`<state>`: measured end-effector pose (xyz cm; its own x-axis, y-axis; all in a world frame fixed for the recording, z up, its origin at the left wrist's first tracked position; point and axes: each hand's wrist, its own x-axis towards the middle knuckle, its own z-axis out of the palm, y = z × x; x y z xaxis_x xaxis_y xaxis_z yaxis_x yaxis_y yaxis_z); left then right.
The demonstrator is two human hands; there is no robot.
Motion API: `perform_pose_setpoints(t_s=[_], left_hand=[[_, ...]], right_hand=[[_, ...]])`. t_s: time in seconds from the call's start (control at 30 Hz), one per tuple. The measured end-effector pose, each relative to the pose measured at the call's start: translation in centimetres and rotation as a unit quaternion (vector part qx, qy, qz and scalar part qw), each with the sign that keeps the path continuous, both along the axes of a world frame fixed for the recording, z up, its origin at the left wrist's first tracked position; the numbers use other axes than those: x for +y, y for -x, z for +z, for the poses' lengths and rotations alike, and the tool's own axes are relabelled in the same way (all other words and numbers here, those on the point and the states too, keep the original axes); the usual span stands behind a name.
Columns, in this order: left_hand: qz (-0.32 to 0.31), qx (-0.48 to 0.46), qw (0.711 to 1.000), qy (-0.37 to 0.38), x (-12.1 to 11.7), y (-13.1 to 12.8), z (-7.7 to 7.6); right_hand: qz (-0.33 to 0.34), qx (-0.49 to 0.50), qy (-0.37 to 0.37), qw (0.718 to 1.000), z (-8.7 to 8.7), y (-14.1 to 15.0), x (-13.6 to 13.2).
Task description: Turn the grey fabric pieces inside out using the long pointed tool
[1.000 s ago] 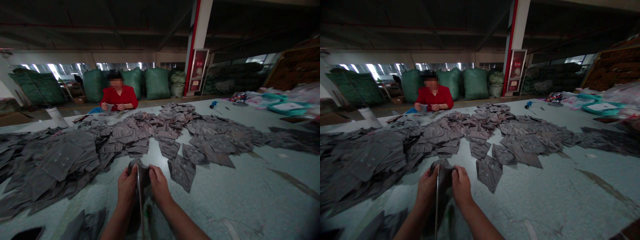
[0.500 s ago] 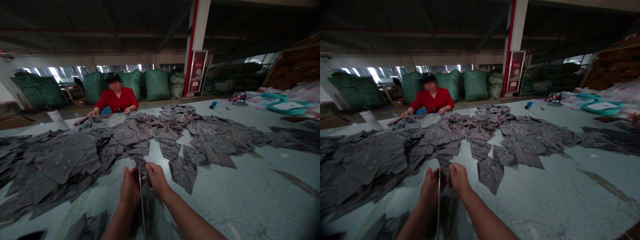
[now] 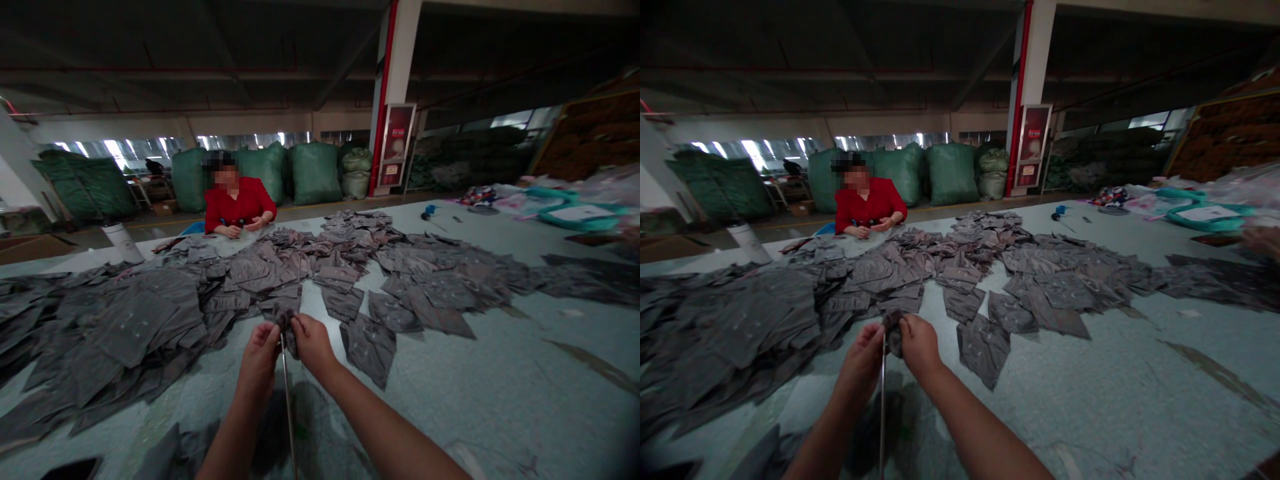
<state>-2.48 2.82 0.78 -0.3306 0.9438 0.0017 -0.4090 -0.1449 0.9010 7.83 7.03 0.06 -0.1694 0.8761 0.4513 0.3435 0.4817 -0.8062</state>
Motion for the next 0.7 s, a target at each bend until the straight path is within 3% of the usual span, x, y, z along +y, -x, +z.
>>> perform_pose_setpoints(t_s=[0.27, 0.5, 0.7], left_hand=[[0.049, 0.061, 0.997, -0.022, 0.2, 0.3, 1.1], [0.050, 0.148, 0.984, -0.081, -1.1, -1.1, 1.7], [0.093, 0.244, 0.961, -0.090, -1.4, -0.7, 1.1]], right_hand=[[-0.001, -0.023, -0.061, 0.998, 1.3, 0.0, -0.3], [-0.002, -0.019, -0.140, 0.990, 2.4, -1.0, -1.6], [0.010, -0.032, -0.166, 0.986, 2.1, -1.6, -1.9]])
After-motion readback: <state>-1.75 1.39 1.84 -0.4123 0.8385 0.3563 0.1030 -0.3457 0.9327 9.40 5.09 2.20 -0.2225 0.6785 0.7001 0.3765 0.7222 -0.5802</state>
